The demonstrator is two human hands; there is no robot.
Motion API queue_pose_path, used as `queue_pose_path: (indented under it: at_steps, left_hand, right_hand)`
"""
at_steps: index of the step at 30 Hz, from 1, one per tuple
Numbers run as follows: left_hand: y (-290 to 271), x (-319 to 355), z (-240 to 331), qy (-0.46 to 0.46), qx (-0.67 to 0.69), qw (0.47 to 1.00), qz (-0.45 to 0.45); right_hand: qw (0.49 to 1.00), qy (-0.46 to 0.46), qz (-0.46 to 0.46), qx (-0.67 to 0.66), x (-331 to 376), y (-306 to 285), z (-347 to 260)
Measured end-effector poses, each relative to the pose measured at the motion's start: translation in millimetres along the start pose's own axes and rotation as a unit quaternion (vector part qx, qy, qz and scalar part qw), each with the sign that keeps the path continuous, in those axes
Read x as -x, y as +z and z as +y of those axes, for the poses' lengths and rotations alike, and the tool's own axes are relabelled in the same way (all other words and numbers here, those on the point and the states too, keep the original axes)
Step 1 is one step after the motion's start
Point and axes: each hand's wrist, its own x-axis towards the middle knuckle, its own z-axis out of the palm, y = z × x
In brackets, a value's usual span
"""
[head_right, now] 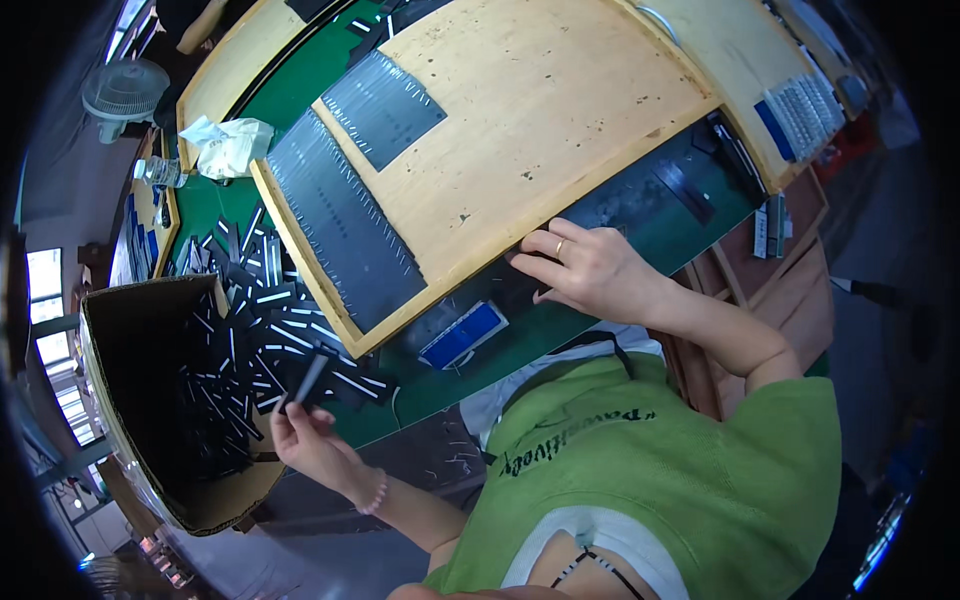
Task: The person attaches strips onto a fixture, trims them using a blade, aligns strips on a wooden tray, and wipes their face with a tissue.
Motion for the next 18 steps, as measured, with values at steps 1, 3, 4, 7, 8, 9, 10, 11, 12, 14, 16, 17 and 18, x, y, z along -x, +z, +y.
queue_pose_path:
  at_steps: [1,3,4,7,8,9,10,11,12,14,16,17,18]
  left_hand:
    - [4,12,4,-0.002,-0.009,0.999,-0.033]
    - [27,38,18,-0.055,-0.01,0.994,-0.093]
    - [41,48,27,-0.088,-0.037,0.985,-0.146]
    - [69,65,20,-0.098,-0.108,0.956,-0.253]
    - [74,66,16,-0.085,-0.114,0.946,-0.29]
    - [77,69,15,-0.073,-0.104,0.946,-0.299]
    - [78,71,15,-0.061,-0.094,0.945,-0.308]
    - [74,68,11,-0.041,-0.116,0.946,-0.3]
    - [72,67,10,-0.041,-0.122,0.947,-0.294]
    - [70,61,12,-0.04,-0.11,0.961,-0.251]
    - [64,48,8,-0.031,-0.07,0.986,-0.149]
    - [63,43,6,-0.047,-0.032,0.993,-0.099]
    - [59,37,6,-0.049,-0.011,0.994,-0.093]
  right_hand:
    - [0.999,0.004,0.018,-0.028,-2,-3,-3]
    - [0.995,-0.007,0.05,-0.089,-3,-5,-9]
    - [0.99,-0.021,0.063,-0.123,-2,-3,-11]
    - [0.976,-0.144,0.116,-0.119,-20,7,-39]
    - [0.974,-0.154,0.136,-0.093,-30,6,-47]
    - [0.973,-0.156,0.135,-0.101,-37,9,-51]
    - [0.972,-0.159,0.135,-0.109,-41,11,-52]
    - [0.972,-0.176,0.122,-0.101,-43,10,-54]
    - [0.969,-0.205,0.096,-0.099,-37,13,-54]
    - [0.959,-0.248,0.085,-0.111,-21,25,-57]
    - [0.965,-0.214,0.052,-0.144,-11,33,-57]
    - [0.97,-0.178,0.038,-0.163,-11,32,-56]
    - [0.979,-0.145,0.038,-0.141,-14,33,-50]
